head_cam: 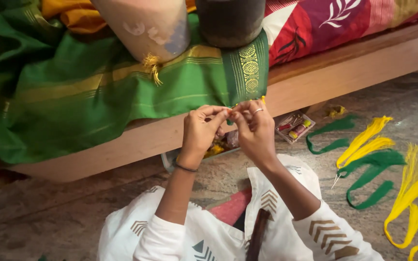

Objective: Tying and trimming decorative tassels on the edge of a green saree.

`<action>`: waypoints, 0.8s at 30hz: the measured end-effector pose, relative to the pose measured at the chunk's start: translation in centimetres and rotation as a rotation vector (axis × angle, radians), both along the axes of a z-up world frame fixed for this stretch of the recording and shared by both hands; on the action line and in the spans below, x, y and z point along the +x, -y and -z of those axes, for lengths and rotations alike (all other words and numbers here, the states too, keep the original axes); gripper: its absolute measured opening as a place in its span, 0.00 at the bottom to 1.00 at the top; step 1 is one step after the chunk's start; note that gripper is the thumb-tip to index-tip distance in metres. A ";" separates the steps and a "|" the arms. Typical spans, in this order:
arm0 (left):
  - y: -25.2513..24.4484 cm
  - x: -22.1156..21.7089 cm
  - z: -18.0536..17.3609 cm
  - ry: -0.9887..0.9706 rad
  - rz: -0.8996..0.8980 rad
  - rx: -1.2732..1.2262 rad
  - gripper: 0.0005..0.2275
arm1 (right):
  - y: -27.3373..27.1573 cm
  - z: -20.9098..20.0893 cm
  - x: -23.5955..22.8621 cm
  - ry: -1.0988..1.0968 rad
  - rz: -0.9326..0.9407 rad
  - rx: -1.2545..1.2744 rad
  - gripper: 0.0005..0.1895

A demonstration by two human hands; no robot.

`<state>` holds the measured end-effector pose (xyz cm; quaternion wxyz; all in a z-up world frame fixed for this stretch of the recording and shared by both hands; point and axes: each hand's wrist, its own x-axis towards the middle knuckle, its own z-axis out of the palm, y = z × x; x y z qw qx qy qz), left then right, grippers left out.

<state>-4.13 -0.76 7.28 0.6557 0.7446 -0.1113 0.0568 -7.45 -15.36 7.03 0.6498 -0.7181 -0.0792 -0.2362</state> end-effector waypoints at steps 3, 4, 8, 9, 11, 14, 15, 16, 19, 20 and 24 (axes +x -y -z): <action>0.0 -1.0 -0.8 0.191 -0.102 0.155 0.05 | -0.2 0.8 1.0 -0.036 -0.030 0.052 0.02; 0.2 -1.4 -1.1 0.191 -0.108 0.154 0.05 | -0.4 0.9 1.0 -0.036 -0.035 0.051 0.02; 0.8 -3.0 -1.9 0.497 -0.325 0.381 0.03 | -0.7 1.0 0.7 0.091 0.029 0.035 0.05; 1.0 -3.4 -2.1 0.586 -0.382 0.458 0.03 | -0.7 1.1 0.5 0.146 0.108 -0.077 0.06; 0.8 -3.4 -2.0 0.658 -0.377 0.541 0.03 | -0.7 1.4 0.7 0.132 0.093 -0.060 0.05; 0.8 -3.0 -2.1 0.706 -0.337 0.600 0.03 | -0.5 1.3 1.0 0.112 0.050 -0.038 0.05; 0.8 -2.8 -2.1 0.678 -0.299 0.579 0.03 | -0.5 1.2 1.0 0.101 0.024 -0.033 0.04; 0.8 -2.4 -1.9 0.680 -0.300 0.579 0.03 | -0.6 0.9 0.9 0.103 0.024 -0.033 0.04; 0.7 -1.0 -1.3 0.467 -0.202 0.305 0.03 | -0.6 0.7 0.7 0.031 -0.120 0.274 0.13; 0.5 -0.7 -1.1 0.358 -0.144 0.202 0.03 | -0.4 1.3 0.8 0.150 -0.040 0.131 0.09; 0.3 -0.1 -0.4 0.128 -0.035 0.022 0.04 | -0.2 1.3 0.7 0.152 0.026 -0.002 0.01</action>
